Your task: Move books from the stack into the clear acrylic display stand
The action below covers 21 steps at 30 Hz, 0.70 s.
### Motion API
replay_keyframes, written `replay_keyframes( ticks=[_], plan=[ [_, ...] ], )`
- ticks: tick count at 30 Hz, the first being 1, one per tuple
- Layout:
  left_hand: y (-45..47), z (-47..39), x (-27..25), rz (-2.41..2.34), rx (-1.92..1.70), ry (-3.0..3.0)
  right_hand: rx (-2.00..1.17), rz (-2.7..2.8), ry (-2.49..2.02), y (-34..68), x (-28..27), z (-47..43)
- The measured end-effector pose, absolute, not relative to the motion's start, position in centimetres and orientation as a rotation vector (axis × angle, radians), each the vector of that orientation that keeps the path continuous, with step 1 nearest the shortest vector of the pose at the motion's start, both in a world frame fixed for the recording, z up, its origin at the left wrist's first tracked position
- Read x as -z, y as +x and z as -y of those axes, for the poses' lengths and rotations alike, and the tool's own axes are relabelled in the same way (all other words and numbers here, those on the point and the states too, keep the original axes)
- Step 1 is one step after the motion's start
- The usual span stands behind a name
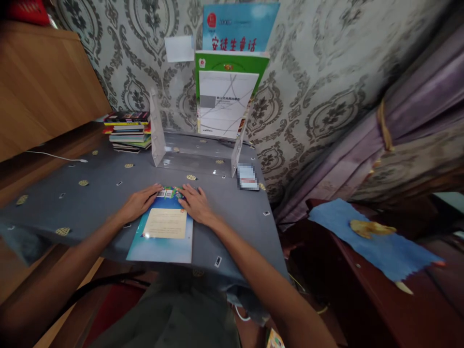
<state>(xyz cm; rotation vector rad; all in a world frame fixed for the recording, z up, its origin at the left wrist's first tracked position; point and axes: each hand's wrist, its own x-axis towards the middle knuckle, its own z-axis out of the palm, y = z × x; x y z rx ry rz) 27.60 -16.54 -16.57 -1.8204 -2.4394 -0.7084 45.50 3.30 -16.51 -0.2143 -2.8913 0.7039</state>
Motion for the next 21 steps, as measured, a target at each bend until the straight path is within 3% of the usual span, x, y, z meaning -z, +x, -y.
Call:
replay_keyframes(
  ticks=[15,21],
  plan=[
    [34.7,17.8,17.8,2.308,0.629,-1.920,-0.526,2.878,-0.303,56.4,16.4,1.1],
    [35.7,18.2,17.7,2.282,0.660,-1.978,-0.599,3.052,-0.076,63.1,15.2,1.5]
  ],
)
